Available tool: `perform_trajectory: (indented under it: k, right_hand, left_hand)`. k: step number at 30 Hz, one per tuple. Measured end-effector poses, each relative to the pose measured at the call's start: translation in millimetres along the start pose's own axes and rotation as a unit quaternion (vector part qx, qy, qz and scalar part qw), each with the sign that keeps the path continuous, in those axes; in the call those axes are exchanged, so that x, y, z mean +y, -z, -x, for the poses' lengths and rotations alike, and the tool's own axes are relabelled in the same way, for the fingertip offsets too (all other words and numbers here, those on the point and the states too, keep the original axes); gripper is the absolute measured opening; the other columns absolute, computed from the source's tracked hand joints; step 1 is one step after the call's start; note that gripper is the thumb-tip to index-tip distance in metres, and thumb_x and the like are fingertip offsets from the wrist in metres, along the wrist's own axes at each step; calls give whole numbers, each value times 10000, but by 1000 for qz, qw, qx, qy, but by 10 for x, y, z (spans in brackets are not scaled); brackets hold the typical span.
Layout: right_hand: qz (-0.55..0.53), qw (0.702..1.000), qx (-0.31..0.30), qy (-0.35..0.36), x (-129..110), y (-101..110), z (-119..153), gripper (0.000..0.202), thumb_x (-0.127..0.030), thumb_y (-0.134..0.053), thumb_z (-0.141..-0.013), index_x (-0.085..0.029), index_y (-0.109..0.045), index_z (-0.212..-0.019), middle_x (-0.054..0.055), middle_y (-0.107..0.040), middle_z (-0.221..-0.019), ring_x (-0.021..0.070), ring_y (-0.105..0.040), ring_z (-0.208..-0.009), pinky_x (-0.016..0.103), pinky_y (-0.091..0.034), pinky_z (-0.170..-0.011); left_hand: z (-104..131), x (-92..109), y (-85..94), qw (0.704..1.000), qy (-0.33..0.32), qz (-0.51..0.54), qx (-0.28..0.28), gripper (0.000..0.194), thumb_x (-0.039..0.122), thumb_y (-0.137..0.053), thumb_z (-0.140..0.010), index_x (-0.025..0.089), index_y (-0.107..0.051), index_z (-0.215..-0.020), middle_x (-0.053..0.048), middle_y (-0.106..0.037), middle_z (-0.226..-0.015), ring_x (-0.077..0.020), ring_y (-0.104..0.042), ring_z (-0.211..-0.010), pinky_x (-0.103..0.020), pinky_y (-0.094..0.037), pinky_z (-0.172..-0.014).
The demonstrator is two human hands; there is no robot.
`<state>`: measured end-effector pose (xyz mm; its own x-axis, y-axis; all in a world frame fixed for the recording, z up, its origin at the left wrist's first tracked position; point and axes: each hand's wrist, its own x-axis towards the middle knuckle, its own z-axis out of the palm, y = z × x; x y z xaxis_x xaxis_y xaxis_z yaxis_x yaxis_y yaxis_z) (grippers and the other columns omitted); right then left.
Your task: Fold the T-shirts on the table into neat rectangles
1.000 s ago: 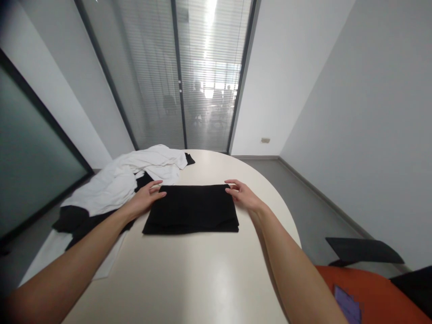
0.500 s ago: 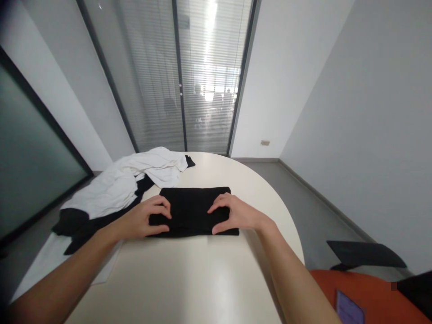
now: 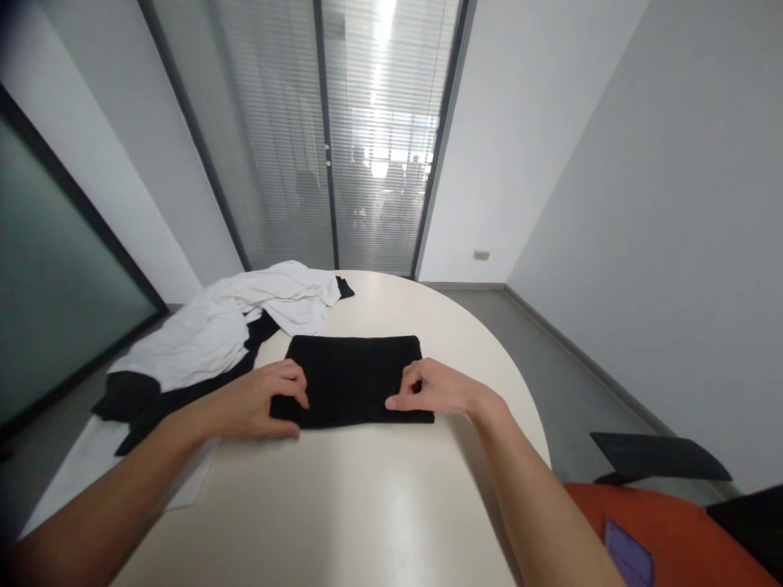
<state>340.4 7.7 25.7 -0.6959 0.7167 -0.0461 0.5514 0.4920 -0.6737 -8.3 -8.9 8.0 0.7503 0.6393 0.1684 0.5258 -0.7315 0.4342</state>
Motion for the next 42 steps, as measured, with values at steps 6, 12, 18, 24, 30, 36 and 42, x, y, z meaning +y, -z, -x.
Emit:
perform_trajectory:
  k: [6, 12, 18, 24, 30, 36, 42]
  right_hand:
    - [134, 979, 110, 106, -199, -161, -140, 383, -514, -690, -839, -250, -734, -1113, 96, -669, -1163, 264, -589, -1102, 412, -438, -973]
    - [151, 986, -13, 67, -103, -412, -240, 927, -644, -755, -711, -370, -384, -1515, 81, -268, -1623, 403, -139, -1496, 639, -73, -1171]
    - [176, 979, 43, 90, -225, -394, -257, 539, -597, -708, -797, -353, -669, -1276, 64, -427, -1541, 368, -267, -1464, 600, -193, -1160]
    - [181, 979, -4, 98, -359, -607, -327, 884, -630, -654, -824, -309, -290, -1563, 111, -195, -1637, 370, -134, -1506, 613, -52, -1186]
    - [129, 986, -63, 86, -298, -520, -298, 660, -590, -666, -843, -382, -496, -1446, 56, -194, -1645, 382, -142, -1503, 612, -112, -1183]
    - [115, 987, 22, 113, -382, -397, -280, 330, -526, -614, -905, -275, -773, -1049, 74, -599, -1366, 275, -553, -1250, 424, -409, -1065]
    - [162, 944, 281, -63, -11, -234, -285, 298, -417, -556, -946, -230, -700, -1128, 87, -720, -1064, 256, -636, -1013, 395, -482, -908]
  left_hand:
    - [-12, 26, 3, 999, -7, -33, -6, 114, 282, -739, -792, 233, -707, -889, -19, -650, -866, -197, -565, -883, -320, -427, -821]
    - [30, -8, -45, 1000, 15, -26, 2, 235, 330, -841, -680, 239, -686, -831, -50, -595, -1166, -275, -492, -1212, -410, -414, -1016]
    - [71, -84, -143, 999, 34, -4, 7, 247, 230, -797, -697, 237, -675, -913, -83, -388, -1525, -373, -169, -1495, -557, -315, -1143]
    - [84, -127, -194, 999, 43, 6, 7, 224, 199, -737, -734, 233, -643, -934, -79, -357, -1560, -360, -142, -1510, -555, -312, -1155]
    - [79, -113, -200, 999, 40, -4, 8, 251, 157, -704, -718, 231, -623, -944, -83, -367, -1554, -360, -140, -1511, -550, -309, -1158]
    - [67, -56, -170, 999, 29, -23, 13, 354, 72, -662, -649, 226, -599, -961, -104, -377, -1551, -368, -170, -1503, -543, -327, -1151]
    - [54, -51, -130, 999, 28, -22, 21, 314, 58, -600, -678, 222, -569, -944, -88, -341, -1583, -332, -199, -1503, -506, -316, -1167]
